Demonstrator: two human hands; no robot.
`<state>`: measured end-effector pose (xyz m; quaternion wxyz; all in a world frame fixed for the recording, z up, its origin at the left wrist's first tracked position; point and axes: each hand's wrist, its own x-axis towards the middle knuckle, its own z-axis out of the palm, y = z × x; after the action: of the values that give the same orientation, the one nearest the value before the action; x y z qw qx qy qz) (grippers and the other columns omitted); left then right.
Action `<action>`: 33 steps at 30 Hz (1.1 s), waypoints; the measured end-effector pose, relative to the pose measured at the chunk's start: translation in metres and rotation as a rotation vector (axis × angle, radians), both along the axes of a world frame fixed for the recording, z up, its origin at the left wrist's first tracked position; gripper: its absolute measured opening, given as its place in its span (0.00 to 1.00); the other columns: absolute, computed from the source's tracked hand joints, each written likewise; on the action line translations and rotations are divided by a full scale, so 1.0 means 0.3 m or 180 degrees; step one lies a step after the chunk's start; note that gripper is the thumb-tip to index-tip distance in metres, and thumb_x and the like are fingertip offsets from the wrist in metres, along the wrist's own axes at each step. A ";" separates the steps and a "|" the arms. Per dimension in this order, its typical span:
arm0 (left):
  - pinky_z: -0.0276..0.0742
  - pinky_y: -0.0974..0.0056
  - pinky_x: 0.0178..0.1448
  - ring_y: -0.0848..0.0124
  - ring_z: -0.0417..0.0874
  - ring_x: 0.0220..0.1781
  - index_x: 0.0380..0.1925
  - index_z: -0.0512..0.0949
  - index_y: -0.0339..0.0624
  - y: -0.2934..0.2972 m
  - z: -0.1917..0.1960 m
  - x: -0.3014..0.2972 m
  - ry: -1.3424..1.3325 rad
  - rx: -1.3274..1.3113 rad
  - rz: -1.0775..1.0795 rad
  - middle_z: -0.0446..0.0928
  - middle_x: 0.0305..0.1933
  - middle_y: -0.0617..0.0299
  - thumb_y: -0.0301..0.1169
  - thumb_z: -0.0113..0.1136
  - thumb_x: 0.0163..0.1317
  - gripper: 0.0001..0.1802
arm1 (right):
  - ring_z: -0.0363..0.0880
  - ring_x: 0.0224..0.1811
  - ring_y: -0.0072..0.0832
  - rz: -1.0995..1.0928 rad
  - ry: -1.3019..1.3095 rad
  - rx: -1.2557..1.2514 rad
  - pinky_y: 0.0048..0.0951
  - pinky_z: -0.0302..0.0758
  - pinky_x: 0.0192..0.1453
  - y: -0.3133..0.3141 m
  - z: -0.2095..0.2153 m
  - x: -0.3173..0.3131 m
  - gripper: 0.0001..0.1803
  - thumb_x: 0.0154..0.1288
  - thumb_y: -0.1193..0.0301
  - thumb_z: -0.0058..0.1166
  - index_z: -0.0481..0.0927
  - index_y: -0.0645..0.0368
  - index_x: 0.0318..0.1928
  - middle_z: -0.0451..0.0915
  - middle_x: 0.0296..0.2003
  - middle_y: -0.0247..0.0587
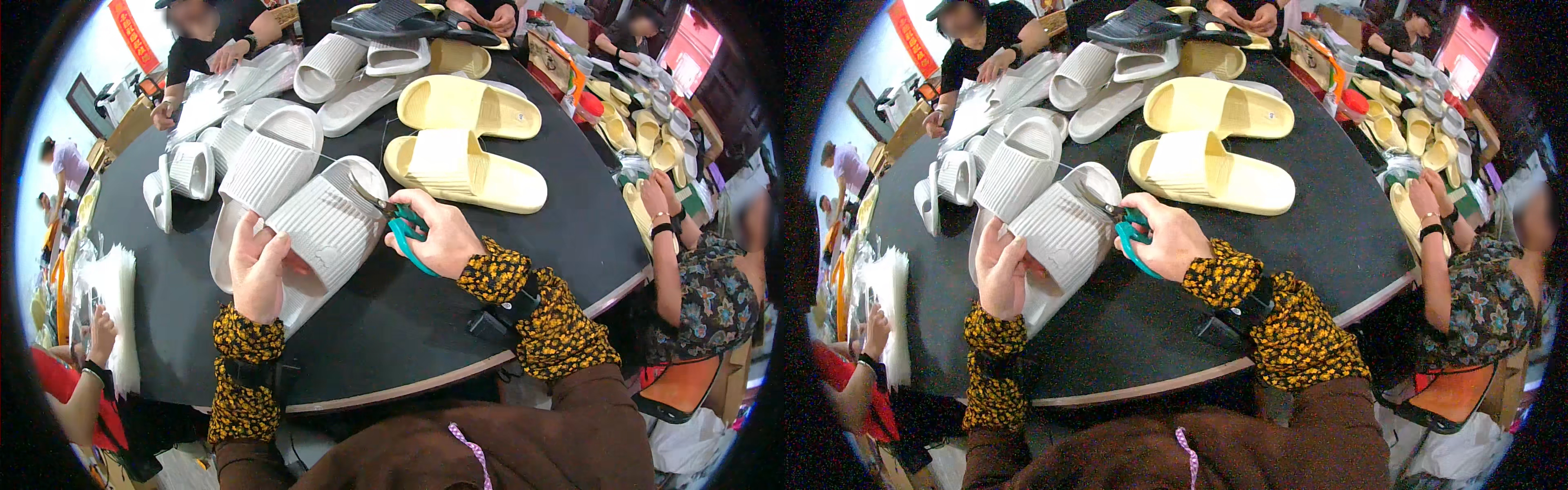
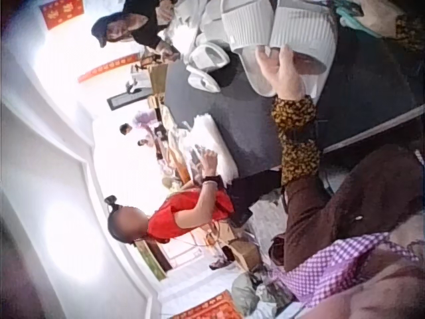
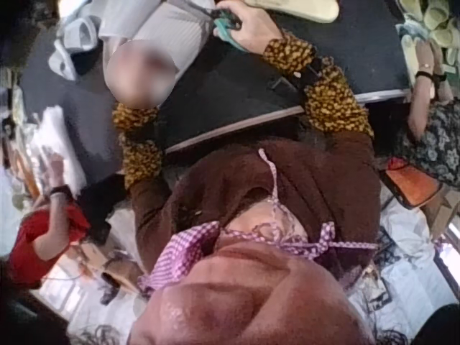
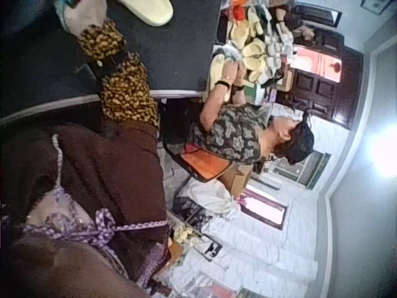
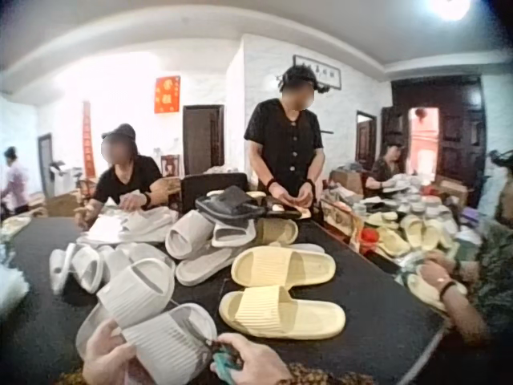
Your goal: Trim excess material or threads from mass-produced sandals using scissors.
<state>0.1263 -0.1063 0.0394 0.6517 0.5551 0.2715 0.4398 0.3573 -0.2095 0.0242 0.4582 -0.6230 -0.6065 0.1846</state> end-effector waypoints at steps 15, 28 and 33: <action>0.76 0.71 0.29 0.71 0.80 0.32 0.62 0.50 0.30 -0.017 0.027 -0.001 0.0030 0.0217 0.0061 0.76 0.46 0.48 0.20 0.46 0.61 0.30 | 0.82 0.30 0.37 0.0263 -0.0106 -0.0382 0.36 0.76 0.36 0.001 -0.006 0.007 0.22 0.53 0.63 0.61 0.73 0.55 0.47 0.80 0.26 0.48; 0.74 0.74 0.29 0.74 0.78 0.30 0.63 0.47 0.29 -0.050 0.050 -0.006 0.0350 0.0680 0.0128 0.76 0.46 0.44 0.18 0.46 0.60 0.32 | 0.81 0.28 0.31 0.0229 -0.0307 -0.0233 0.29 0.76 0.36 -0.004 0.003 0.002 0.22 0.52 0.68 0.64 0.71 0.57 0.46 0.79 0.25 0.42; 0.73 0.76 0.29 0.77 0.76 0.31 0.64 0.47 0.29 -0.047 0.040 -0.014 0.0523 0.0789 0.0018 0.76 0.44 0.47 0.17 0.46 0.59 0.33 | 0.82 0.29 0.35 0.0232 -0.0463 -0.0122 0.30 0.76 0.35 -0.005 -0.001 0.002 0.21 0.52 0.68 0.64 0.71 0.57 0.45 0.80 0.26 0.43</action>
<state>0.1220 -0.1205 0.0513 0.5525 0.6647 0.2691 0.4249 0.3580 -0.2111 0.0239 0.3940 -0.6209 -0.6568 0.1669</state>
